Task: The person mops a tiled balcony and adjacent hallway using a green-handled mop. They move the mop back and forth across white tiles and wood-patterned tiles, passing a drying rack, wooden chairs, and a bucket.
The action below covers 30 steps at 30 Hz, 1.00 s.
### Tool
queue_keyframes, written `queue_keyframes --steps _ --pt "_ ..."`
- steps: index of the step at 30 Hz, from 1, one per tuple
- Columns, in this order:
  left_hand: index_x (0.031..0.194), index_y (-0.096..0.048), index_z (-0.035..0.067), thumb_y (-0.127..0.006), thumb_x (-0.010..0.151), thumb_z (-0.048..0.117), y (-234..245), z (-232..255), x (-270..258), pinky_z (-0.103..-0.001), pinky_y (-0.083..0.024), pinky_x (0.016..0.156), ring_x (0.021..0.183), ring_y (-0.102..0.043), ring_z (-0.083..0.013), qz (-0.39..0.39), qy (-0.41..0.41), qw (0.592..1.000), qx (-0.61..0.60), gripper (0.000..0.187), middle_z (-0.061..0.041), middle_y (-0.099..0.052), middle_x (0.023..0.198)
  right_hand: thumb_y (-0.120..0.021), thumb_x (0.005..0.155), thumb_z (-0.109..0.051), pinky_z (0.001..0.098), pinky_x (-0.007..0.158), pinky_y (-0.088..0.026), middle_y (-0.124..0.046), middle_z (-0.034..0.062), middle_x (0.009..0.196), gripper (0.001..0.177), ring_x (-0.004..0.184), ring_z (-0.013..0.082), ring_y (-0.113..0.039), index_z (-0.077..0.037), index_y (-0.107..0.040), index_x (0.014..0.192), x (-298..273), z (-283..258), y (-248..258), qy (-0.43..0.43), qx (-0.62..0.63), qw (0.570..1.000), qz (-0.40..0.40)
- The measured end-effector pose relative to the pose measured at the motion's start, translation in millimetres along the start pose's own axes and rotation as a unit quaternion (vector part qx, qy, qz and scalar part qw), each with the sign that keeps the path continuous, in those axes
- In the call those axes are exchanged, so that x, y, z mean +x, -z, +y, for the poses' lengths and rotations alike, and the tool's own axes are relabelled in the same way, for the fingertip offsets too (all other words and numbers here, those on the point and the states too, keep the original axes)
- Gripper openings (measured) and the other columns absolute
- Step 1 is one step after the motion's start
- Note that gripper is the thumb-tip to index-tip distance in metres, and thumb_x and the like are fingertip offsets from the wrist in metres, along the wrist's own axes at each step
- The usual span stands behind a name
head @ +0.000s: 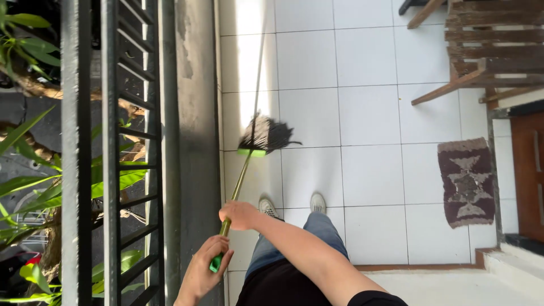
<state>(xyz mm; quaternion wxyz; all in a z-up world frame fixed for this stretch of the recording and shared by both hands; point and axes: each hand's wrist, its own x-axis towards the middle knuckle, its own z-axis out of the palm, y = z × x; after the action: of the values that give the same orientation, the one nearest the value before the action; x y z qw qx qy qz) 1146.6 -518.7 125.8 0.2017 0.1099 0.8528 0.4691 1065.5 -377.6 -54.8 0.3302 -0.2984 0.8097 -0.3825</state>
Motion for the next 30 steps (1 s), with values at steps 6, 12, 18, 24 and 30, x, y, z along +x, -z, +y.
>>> queue_keyframes --steps 6,12,18,24,30 --pt "0.084 -0.060 0.012 -0.064 0.099 0.019 -44.3 -18.3 -32.1 -0.042 -0.058 0.092 0.119 -0.070 -0.0280 -0.012 -0.028 0.999 0.023 0.017 0.000 -0.068 0.084 -0.054 0.080 -0.004 0.0411 0.059 -0.042 -0.055 -0.0001 0.074 0.015 0.074 0.0230 -0.056 -0.016 -0.053 0.071 -35.4 -3.3 -28.1 0.034 -0.027 0.999 0.015" --pt "0.080 -0.049 0.008 -0.061 0.098 0.003 -91.8 62.8 12.9 -0.048 -0.055 0.111 0.067 -0.062 -0.0205 -0.070 -0.193 0.978 -0.040 0.022 -0.004 -0.053 0.071 -0.065 0.082 -0.039 0.0421 0.058 -0.046 -0.055 -0.0045 0.076 0.027 0.078 0.0222 -0.057 -0.019 -0.049 0.072 -140.4 62.7 -14.4 -0.007 -0.063 0.979 0.193" --pt "0.088 -0.059 0.010 -0.062 0.102 0.016 -230.2 59.8 61.4 -0.044 -0.046 0.109 0.137 -0.060 -0.0279 -0.246 -0.191 0.945 -0.100 0.015 -0.007 -0.074 0.104 -0.070 0.080 -0.031 0.0491 0.069 -0.046 -0.066 0.0035 0.089 0.020 0.088 0.0311 -0.061 -0.019 -0.057 0.087 -309.5 162.4 -16.9 -0.231 -0.085 0.942 0.230" --pt "0.090 -0.054 0.009 -0.064 0.099 0.012 -395.6 35.3 76.6 -0.041 -0.049 0.089 0.088 -0.061 -0.0311 -0.303 -0.276 0.898 -0.160 0.014 -0.009 -0.060 0.094 -0.064 0.080 -0.026 0.0486 0.078 -0.046 -0.065 -0.0027 0.100 0.016 0.100 0.0251 -0.060 -0.024 -0.057 0.094 -440.4 221.2 -35.8 -0.403 -0.066 0.893 0.187" --pt "0.086 -0.047 0.009 -0.061 0.099 0.010 -347.2 41.8 57.2 -0.040 -0.046 0.084 0.085 -0.056 -0.0300 -0.290 -0.263 0.910 -0.138 0.019 -0.009 -0.056 0.090 -0.059 0.081 -0.022 0.0444 0.078 -0.049 -0.065 -0.0070 0.099 0.015 0.105 0.0181 -0.058 -0.026 -0.057 0.096 -412.3 184.3 -33.3 -0.413 -0.076 0.886 0.196"
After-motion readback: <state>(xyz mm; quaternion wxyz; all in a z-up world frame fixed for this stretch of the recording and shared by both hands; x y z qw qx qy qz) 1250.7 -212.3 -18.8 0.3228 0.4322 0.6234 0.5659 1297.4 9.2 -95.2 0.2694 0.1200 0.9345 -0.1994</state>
